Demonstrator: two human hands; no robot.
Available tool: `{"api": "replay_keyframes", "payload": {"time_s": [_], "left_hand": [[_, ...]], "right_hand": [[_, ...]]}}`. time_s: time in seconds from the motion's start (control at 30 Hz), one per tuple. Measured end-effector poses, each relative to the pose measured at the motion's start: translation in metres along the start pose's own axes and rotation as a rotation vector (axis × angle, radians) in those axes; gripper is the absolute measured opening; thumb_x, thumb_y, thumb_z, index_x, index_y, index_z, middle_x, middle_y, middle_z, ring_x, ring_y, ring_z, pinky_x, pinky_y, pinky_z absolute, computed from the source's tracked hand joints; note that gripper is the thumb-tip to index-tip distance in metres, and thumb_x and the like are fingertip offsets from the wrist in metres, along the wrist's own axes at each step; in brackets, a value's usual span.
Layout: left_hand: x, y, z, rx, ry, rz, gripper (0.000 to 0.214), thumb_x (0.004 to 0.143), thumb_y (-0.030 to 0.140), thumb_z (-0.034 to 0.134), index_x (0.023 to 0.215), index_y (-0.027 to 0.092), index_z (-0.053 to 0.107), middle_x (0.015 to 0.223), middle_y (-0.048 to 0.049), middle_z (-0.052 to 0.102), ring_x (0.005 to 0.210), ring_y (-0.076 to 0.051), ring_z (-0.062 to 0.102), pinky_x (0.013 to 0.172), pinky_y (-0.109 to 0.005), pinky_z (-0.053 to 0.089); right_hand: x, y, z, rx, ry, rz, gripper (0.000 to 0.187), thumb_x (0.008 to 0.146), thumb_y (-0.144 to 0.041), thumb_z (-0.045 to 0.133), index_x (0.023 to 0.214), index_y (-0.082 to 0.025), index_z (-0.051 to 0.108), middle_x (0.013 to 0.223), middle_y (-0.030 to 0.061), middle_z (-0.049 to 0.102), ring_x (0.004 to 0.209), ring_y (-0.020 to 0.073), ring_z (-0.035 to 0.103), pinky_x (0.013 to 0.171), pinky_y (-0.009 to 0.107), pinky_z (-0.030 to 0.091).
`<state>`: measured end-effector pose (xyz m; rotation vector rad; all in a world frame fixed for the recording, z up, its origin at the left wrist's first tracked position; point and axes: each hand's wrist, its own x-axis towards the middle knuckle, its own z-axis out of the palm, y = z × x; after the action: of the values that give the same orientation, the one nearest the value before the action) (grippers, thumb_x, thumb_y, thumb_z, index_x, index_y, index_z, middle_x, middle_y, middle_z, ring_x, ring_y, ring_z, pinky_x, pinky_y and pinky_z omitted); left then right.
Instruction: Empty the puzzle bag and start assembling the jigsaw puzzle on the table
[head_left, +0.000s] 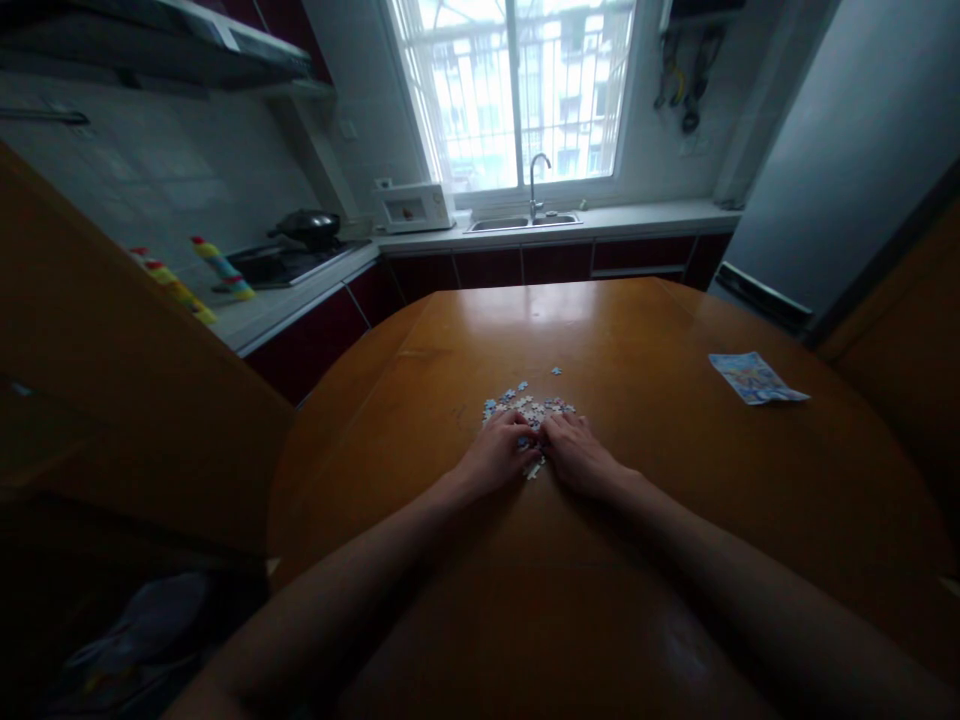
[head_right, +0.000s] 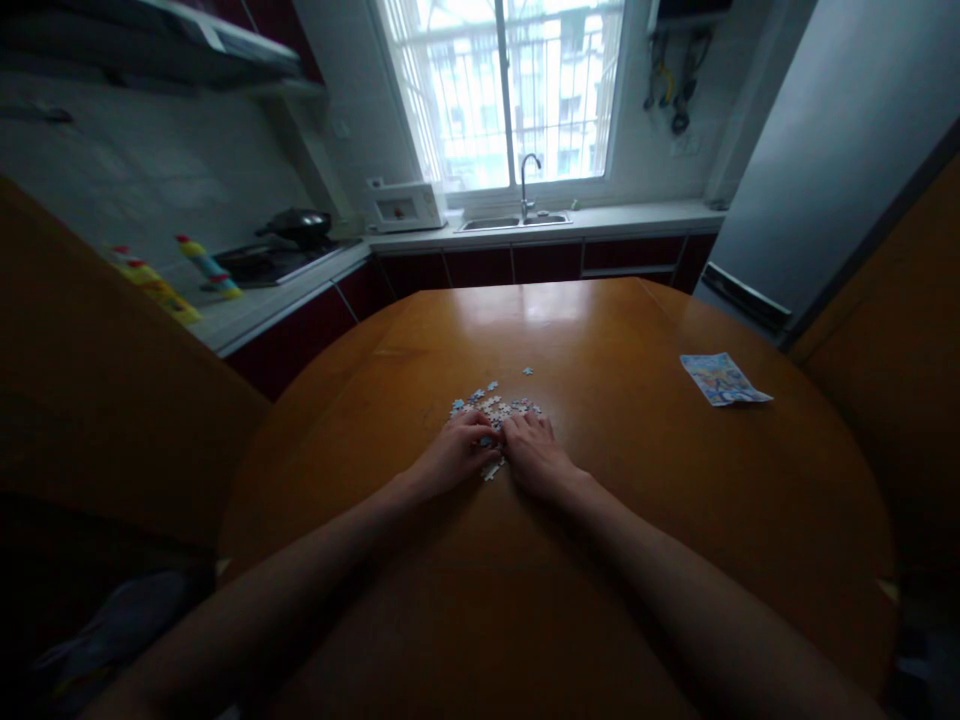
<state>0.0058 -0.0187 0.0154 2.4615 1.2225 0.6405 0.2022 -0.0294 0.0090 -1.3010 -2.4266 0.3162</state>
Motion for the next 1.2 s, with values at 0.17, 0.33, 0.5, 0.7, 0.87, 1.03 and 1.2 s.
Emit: {"api": "replay_keyframes", "payload": {"time_s": [0.17, 0.33, 0.5, 0.7, 0.87, 1.03, 1.2], "left_hand": [[0.003, 0.002, -0.004, -0.106, 0.074, -0.016, 0.014, 0.090, 0.031, 0.071, 0.084, 0.019, 0.076, 0.092, -0.0064, 0.064, 0.091, -0.020, 0.058, 0.084, -0.032, 0.045], [0.007, 0.005, -0.012, -0.251, 0.153, -0.155, 0.025, 0.091, 0.038, 0.066, 0.081, 0.016, 0.071, 0.085, -0.0053, 0.064, 0.081, -0.018, 0.057, 0.075, -0.028, 0.043], [0.012, 0.002, -0.020, -0.459, 0.040, -0.219, 0.032, 0.089, 0.045, 0.065, 0.086, 0.015, 0.072, 0.080, -0.0040, 0.065, 0.075, -0.016, 0.056, 0.070, -0.026, 0.042], [0.007, 0.011, -0.019, -0.256, 0.090, -0.062, 0.016, 0.091, 0.026, 0.065, 0.081, 0.015, 0.072, 0.088, -0.0056, 0.065, 0.086, -0.018, 0.058, 0.080, -0.029, 0.044], [0.006, 0.006, -0.014, -0.167, 0.031, -0.059, 0.013, 0.093, 0.021, 0.063, 0.089, 0.017, 0.076, 0.094, -0.0073, 0.067, 0.092, -0.020, 0.060, 0.086, -0.032, 0.047], [-0.001, 0.008, -0.025, -0.009, -0.029, -0.126, 0.013, 0.091, 0.030, 0.069, 0.095, 0.019, 0.074, 0.096, -0.0074, 0.068, 0.091, -0.022, 0.061, 0.082, -0.032, 0.047], [-0.014, 0.027, -0.023, 0.032, -0.210, -0.095, 0.014, 0.081, 0.025, 0.078, 0.089, 0.017, 0.069, 0.092, -0.0058, 0.067, 0.085, -0.020, 0.059, 0.072, -0.028, 0.043]], "right_hand": [[0.000, 0.003, -0.001, 0.290, 0.120, -0.062, 0.012, 0.093, -0.009, 0.052, 0.095, -0.020, 0.058, 0.097, 0.0077, 0.068, 0.089, 0.0207, 0.059, 0.081, 0.032, 0.042], [0.003, 0.001, -0.004, 0.542, 0.324, -0.038, 0.007, 0.092, -0.018, 0.057, 0.086, -0.020, 0.060, 0.083, 0.0032, 0.064, 0.077, 0.0178, 0.057, 0.072, 0.030, 0.043], [0.004, 0.002, -0.006, 0.833, 0.340, 0.000, 0.012, 0.089, -0.032, 0.065, 0.089, -0.020, 0.064, 0.082, 0.0022, 0.068, 0.075, 0.0174, 0.061, 0.071, 0.031, 0.048], [0.004, 0.003, -0.003, 0.536, 0.367, -0.002, 0.008, 0.087, -0.019, 0.060, 0.080, -0.021, 0.063, 0.075, 0.0016, 0.063, 0.071, 0.0170, 0.056, 0.068, 0.030, 0.044], [0.005, 0.012, -0.002, 0.414, 0.361, 0.022, 0.013, 0.091, -0.018, 0.057, 0.087, -0.020, 0.069, 0.084, 0.0055, 0.069, 0.075, 0.0190, 0.060, 0.073, 0.031, 0.045], [0.008, 0.034, -0.005, 0.329, 0.437, 0.101, 0.022, 0.090, -0.015, 0.053, 0.096, -0.021, 0.074, 0.097, 0.0098, 0.073, 0.095, 0.0244, 0.063, 0.086, 0.037, 0.047], [0.011, 0.053, -0.004, 0.405, 0.569, 0.298, 0.023, 0.083, -0.013, 0.050, 0.083, -0.018, 0.073, 0.089, 0.0088, 0.072, 0.085, 0.0231, 0.064, 0.079, 0.036, 0.048]]}}
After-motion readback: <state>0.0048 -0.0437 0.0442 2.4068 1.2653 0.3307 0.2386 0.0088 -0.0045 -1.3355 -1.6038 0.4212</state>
